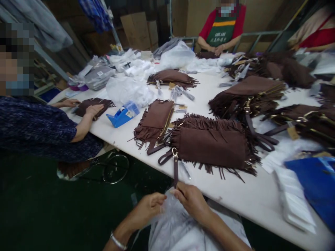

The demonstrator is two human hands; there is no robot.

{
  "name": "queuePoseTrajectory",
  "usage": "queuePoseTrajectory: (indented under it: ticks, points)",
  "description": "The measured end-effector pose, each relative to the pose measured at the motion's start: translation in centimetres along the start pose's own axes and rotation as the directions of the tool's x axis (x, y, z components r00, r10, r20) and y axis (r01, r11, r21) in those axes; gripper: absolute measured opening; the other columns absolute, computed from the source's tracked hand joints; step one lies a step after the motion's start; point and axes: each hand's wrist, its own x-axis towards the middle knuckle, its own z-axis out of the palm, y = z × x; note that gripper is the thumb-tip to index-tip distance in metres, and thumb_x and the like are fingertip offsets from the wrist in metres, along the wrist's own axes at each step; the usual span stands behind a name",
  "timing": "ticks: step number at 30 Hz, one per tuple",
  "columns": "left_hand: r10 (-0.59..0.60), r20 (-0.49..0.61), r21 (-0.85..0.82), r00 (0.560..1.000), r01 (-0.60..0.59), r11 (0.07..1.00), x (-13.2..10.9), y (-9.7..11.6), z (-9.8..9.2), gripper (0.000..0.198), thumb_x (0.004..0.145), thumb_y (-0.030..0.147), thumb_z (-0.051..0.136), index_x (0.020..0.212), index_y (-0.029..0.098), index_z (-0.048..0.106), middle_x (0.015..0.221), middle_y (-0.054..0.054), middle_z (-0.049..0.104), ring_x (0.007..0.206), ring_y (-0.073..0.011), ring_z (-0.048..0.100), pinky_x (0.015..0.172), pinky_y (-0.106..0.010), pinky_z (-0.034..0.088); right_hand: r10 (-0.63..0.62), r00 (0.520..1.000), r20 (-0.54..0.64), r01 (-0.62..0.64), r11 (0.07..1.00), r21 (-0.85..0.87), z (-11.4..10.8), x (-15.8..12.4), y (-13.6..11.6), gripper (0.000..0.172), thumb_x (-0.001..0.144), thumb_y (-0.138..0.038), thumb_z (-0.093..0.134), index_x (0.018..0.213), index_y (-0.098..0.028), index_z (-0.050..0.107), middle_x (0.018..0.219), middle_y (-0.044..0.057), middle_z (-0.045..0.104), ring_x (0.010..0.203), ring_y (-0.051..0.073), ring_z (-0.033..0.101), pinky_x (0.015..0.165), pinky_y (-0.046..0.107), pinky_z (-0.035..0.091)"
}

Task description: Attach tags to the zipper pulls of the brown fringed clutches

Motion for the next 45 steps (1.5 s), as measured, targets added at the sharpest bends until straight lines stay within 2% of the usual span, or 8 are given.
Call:
queuePoseTrajectory:
  ticks: [4,11,15,21,24,26,40,45]
  points:
    - [0.032,0.016,-0.229,0.999,-0.027,0.973,2.5,-0.1,1.0,0.039,0.063,0.043,0.081,0.078,0.014,0.06,0.072,-0.001,0.062,0.064,-0.0132,0.054,0.063,-0.025,0.038,0.066,0.997,0.042,-0.068,0.997,0.036,0.6,0.0,-0.4,0.039,0.097,-0.044,0.041,0.07,-0.02,0.056,0.06,0.0,0.063,0.056,0.015,0.058,0.054,0.023,0.03]
    - [0.08,-0.207,0.03,0.975,-0.076,0.997,3.6,-2.9,0.0,0.032,0.069,0.041,0.071,0.063,0.015,0.054,0.058,0.004,0.05,0.057,-0.011,0.042,0.056,-0.024,0.029,0.247,0.957,-0.152,-0.275,0.939,-0.205,1.4,-2.4,2.1,0.031,0.095,-0.041,0.042,0.101,-0.019,0.064,0.079,0.01,0.073,0.071,0.025,0.069,0.06,0.029,0.041]
    - [0.166,-0.189,0.204,0.968,-0.126,0.971,2.9,-3.3,-0.5,0.022,0.08,0.034,0.057,0.066,0.016,0.056,0.059,0.004,0.049,0.059,-0.0124,0.043,0.057,-0.025,0.028,0.331,0.933,-0.143,-0.304,0.935,0.183,3.7,-1.7,2.7,0.041,0.091,-0.048,0.045,0.115,-0.018,0.058,0.093,0.01,0.072,0.071,0.023,0.069,0.062,0.031,0.047]
    - [0.281,-0.18,0.429,0.943,-0.182,0.885,1.8,-3.0,-1.1,0.024,0.087,0.032,0.049,0.071,0.018,0.059,0.068,0.001,0.057,0.069,-0.0163,0.053,0.065,-0.026,0.034,0.481,0.855,0.192,-0.442,0.484,0.756,4.2,0.8,1.4,0.039,0.073,-0.054,0.065,0.08,-0.017,0.056,0.05,-0.005,0.053,0.041,0.008,0.043,0.042,0.019,0.026]
    - [0.328,-0.142,0.486,0.934,-0.223,0.845,1.5,-3.1,-1.4,0.024,0.09,0.032,0.047,0.076,0.019,0.061,0.075,-0.001,0.061,0.078,-0.0181,0.056,0.071,-0.027,0.036,0.415,0.847,0.332,-0.454,0.24,0.858,3.3,1.1,0.1,0.037,0.069,-0.046,0.074,0.082,-0.016,0.056,0.054,-0.006,0.052,0.044,0.005,0.038,0.044,0.016,0.023]
    - [0.338,-0.128,0.464,0.932,-0.244,0.851,1.4,-3.3,-1.5,0.021,0.09,0.031,0.048,0.079,0.019,0.062,0.078,-0.001,0.062,0.079,-0.0178,0.057,0.072,-0.027,0.037,0.395,0.842,0.368,-0.457,0.159,0.875,2.9,1.2,-0.4,0.039,0.066,-0.041,0.079,0.089,-0.015,0.06,0.061,-0.004,0.055,0.047,0.003,0.039,0.045,0.015,0.023]
    - [0.4,-0.038,0.583,0.916,-0.305,0.753,1.2,-3.3,-1.2,0.019,0.093,0.029,0.047,0.082,0.019,0.059,0.082,-0.002,0.061,0.084,-0.0189,0.056,0.078,-0.029,0.037,0.411,0.859,0.305,-0.384,0.124,0.915,3.2,1.6,-0.4,0.031,0.068,-0.034,0.078,0.082,-0.016,0.057,0.057,-0.006,0.046,0.048,0.004,0.035,0.047,0.016,0.02]
    - [0.377,-0.087,0.476,0.922,-0.294,0.829,1.2,-3.0,-1.0,0.018,0.091,0.028,0.05,0.079,0.019,0.059,0.079,-0.002,0.06,0.081,-0.0181,0.056,0.074,-0.028,0.038,0.406,0.867,0.288,-0.372,0.145,0.917,3.4,1.6,-0.5,0.032,0.068,-0.035,0.078,0.081,-0.016,0.055,0.056,-0.007,0.046,0.048,0.004,0.034,0.047,0.017,0.02]
